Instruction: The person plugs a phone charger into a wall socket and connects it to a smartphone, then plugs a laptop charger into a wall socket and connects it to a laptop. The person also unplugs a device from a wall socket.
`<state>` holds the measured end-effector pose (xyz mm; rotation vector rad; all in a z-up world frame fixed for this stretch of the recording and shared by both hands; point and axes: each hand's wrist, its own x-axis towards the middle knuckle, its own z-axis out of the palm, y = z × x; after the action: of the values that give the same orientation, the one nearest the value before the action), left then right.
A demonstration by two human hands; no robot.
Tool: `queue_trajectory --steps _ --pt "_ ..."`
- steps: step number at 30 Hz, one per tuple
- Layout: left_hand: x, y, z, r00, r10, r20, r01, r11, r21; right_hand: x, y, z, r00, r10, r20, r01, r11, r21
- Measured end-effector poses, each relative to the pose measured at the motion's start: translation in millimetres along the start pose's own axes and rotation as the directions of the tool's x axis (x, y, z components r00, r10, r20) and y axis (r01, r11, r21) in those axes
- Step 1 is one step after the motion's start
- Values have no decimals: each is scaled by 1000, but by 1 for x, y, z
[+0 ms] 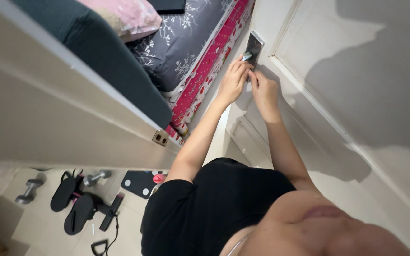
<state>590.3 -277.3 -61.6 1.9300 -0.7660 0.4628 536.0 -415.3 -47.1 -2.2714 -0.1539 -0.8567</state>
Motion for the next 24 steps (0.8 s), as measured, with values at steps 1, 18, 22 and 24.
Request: queue_trajectory --steps 1,18,22,24 --pt "5 -1 4 1000 10 3 -10 1000 -13 4 4 -1 1000 -1 -4 1 1000 -14" --pt "84 -30 79 993 73 94 -62 991 -119 55 80 -16 982 186 -33 -188 964 -186" --pt "106 -35 99 988 125 91 -111 984 -139 66 92 -26 980 188 -73 -197 969 -150" --pt "116 -38 108 984 149 99 -134 979 -151 72 96 -33 963 264 -56 -270 952 -142"
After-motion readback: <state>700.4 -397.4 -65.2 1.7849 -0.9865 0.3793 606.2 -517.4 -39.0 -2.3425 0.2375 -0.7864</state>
